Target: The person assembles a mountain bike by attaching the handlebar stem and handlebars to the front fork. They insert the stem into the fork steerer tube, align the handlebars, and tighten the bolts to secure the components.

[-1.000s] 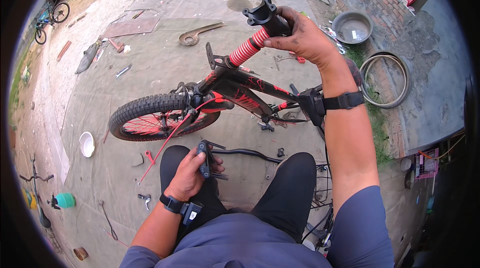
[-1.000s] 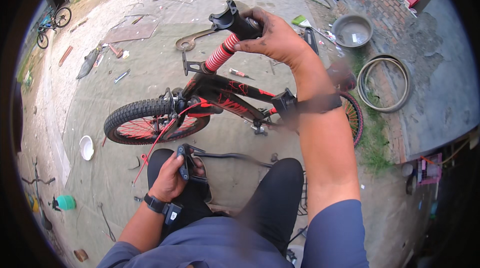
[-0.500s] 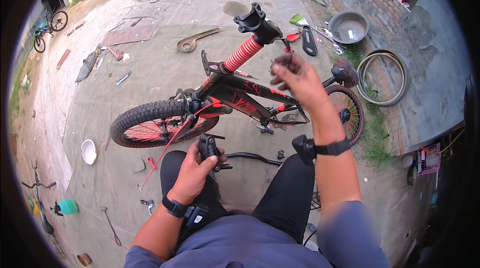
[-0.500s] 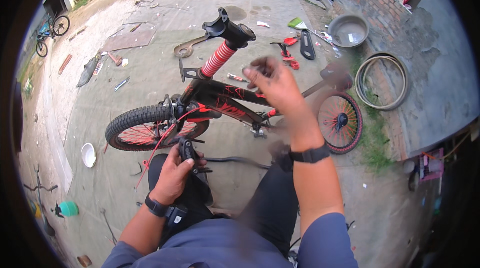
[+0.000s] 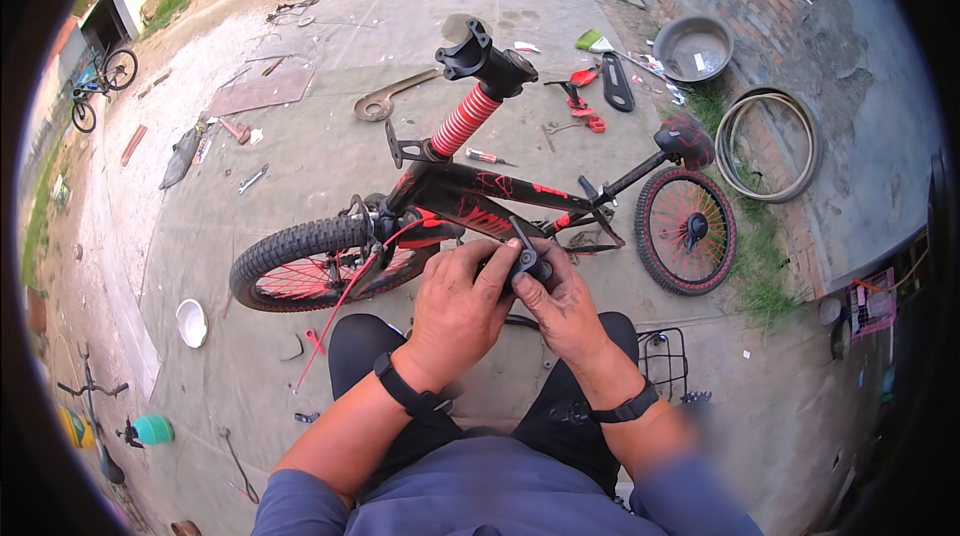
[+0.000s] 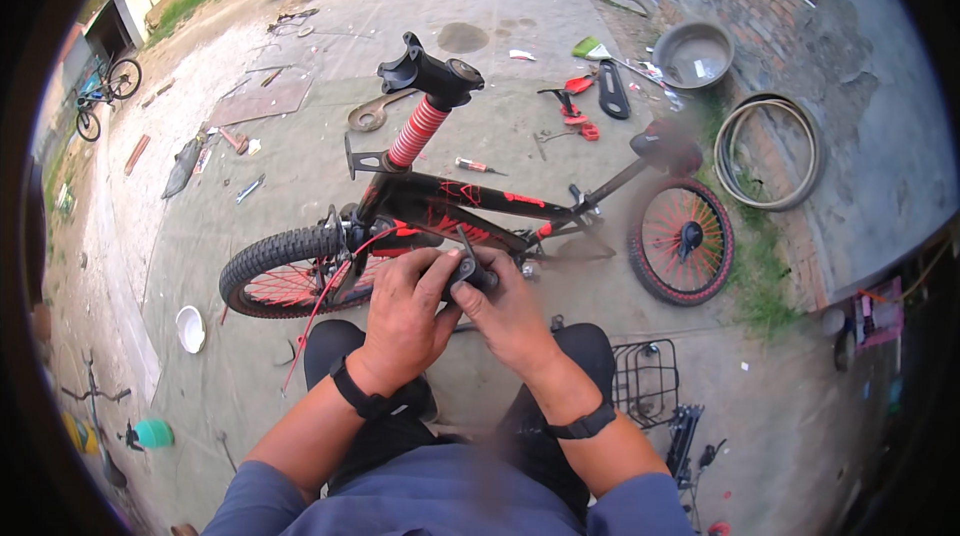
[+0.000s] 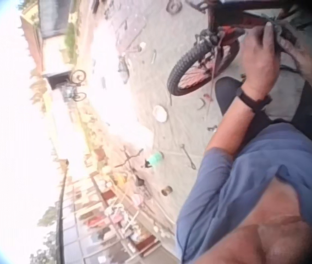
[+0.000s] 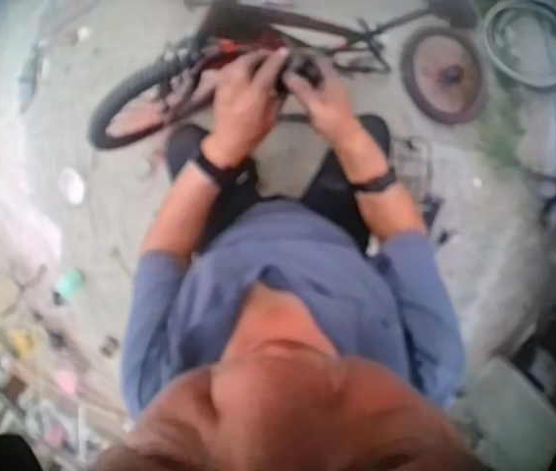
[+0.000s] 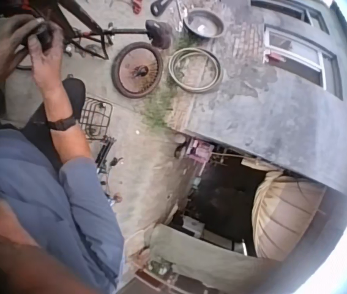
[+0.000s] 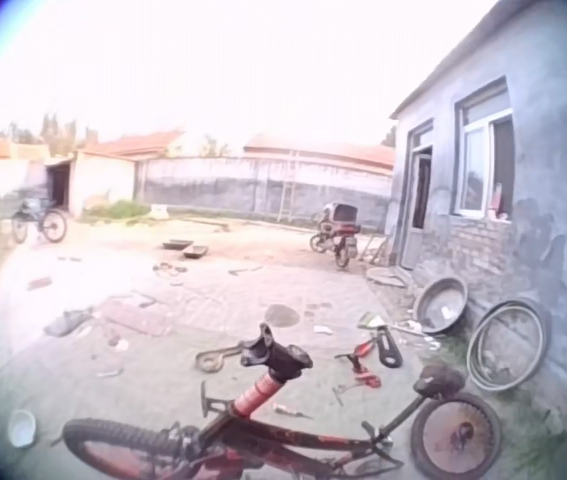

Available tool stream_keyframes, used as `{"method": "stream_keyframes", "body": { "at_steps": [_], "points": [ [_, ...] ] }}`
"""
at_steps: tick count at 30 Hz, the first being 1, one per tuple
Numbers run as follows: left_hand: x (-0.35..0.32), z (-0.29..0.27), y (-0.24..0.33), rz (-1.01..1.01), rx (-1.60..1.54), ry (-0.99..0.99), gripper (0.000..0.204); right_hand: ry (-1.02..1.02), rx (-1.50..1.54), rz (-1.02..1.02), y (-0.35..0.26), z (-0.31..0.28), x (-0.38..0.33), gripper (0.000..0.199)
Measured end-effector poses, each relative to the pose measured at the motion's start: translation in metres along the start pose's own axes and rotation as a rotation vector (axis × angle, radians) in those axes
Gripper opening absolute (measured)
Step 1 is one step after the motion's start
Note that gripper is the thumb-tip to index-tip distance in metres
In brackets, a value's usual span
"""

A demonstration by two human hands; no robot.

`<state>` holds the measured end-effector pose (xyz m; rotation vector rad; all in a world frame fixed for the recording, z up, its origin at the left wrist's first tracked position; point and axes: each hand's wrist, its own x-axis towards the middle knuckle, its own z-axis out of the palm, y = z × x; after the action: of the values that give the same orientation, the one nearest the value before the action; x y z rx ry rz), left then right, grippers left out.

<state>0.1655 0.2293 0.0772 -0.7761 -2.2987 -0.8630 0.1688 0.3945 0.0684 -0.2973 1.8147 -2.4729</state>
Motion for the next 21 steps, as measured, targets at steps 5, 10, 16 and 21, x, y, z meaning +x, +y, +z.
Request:
{"method": "stream_keyframes", "body": {
  "at_steps": [5,10,16,21],
  "points": [
    [0.029,-0.002,0.007,0.048,0.02,0.032,0.068,0.094,-0.135,-0.143,-0.025,-0.003,0.016,0.048],
    [0.056,-0.026,-0.005,0.044,-0.031,0.175,0.07,0.14,-0.176,-0.214,-0.081,-0.026,0.055,0.046],
    [0.094,-0.058,-0.034,0.068,0.098,0.256,0.057,0.043,-0.127,-0.162,-0.13,-0.034,0.124,0.033],
    [0.12,-0.066,-0.044,0.049,0.117,0.278,0.05,0.003,-0.329,-0.212,-0.149,-0.027,0.156,0.036]
  ]
}}
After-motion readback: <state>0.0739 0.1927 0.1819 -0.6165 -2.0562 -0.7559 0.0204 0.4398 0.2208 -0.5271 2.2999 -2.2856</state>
